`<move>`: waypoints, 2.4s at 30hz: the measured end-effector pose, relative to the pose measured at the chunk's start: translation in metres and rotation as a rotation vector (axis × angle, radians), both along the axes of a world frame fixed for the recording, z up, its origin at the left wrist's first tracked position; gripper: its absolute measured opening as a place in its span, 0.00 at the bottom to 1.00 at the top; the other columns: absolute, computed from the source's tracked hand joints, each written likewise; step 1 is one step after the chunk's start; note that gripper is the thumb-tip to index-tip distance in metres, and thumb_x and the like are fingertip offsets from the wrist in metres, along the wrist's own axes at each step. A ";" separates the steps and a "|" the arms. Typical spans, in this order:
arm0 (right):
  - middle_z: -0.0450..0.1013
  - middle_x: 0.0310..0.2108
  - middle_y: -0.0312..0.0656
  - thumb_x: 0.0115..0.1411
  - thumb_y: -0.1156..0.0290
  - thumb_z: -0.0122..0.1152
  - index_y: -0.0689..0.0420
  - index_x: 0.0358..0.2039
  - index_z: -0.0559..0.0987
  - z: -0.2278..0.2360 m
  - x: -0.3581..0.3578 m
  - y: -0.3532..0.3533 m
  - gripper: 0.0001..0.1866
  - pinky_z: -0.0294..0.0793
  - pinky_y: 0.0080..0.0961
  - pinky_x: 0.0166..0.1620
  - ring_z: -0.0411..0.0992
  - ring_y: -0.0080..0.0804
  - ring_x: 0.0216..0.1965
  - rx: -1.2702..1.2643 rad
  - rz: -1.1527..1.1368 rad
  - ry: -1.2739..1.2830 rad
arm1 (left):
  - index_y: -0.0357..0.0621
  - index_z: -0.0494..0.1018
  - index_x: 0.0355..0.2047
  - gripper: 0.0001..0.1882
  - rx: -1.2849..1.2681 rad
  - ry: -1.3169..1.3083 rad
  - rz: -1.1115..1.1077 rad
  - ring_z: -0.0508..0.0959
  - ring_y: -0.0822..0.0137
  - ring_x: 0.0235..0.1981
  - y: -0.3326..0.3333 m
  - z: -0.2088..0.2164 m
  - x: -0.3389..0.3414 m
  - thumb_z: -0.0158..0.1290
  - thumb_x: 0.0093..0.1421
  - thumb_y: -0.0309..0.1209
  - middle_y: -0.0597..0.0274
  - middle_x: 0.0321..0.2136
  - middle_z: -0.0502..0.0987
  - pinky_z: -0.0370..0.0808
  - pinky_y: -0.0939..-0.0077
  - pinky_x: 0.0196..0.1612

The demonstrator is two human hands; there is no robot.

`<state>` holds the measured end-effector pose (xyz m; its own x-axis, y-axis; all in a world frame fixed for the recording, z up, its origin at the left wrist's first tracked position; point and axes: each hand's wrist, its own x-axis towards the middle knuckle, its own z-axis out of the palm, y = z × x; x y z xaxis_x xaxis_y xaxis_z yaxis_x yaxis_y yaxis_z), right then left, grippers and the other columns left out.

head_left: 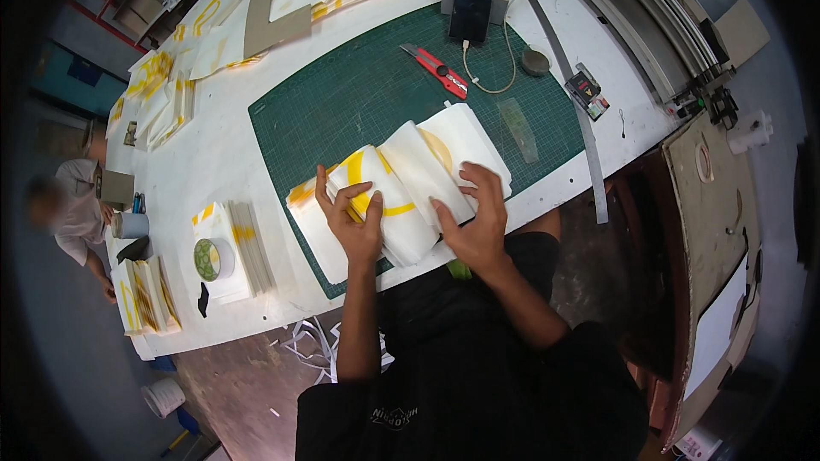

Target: The person repeatedly opens and closes a stack of white pages with yellow markings on a green cutting mat, then separates a few pages and places them aside. The hands manipulate the pages by hand without visible tools.

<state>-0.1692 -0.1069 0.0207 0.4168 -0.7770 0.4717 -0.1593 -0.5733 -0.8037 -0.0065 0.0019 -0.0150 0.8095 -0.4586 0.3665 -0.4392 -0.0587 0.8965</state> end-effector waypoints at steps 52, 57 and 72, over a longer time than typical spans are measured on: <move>0.73 0.55 0.58 0.59 0.73 0.67 0.65 0.58 0.76 -0.020 -0.035 -0.045 0.26 0.69 0.47 0.57 0.73 0.55 0.53 -0.269 -0.074 0.311 | 0.34 0.81 0.32 0.10 0.045 0.027 -0.032 0.57 0.45 0.73 -0.004 0.002 -0.002 0.63 0.56 0.31 0.43 0.73 0.55 0.61 0.51 0.69; 0.76 0.49 0.53 0.58 0.71 0.69 0.65 0.57 0.76 -0.016 -0.033 -0.044 0.26 0.69 0.47 0.54 0.74 0.53 0.49 -0.412 -0.026 0.264 | 0.34 0.81 0.33 0.10 0.043 0.036 -0.042 0.57 0.45 0.73 -0.003 0.001 0.000 0.63 0.56 0.31 0.44 0.73 0.54 0.61 0.51 0.69; 0.70 0.49 0.60 0.60 0.60 0.69 0.62 0.57 0.76 -0.023 -0.025 -0.181 0.28 0.70 0.54 0.53 0.71 0.60 0.52 -0.185 -0.310 0.330 | 0.34 0.75 0.27 0.10 0.042 0.027 -0.024 0.59 0.43 0.71 -0.003 0.003 0.000 0.64 0.55 0.27 0.39 0.73 0.54 0.62 0.55 0.67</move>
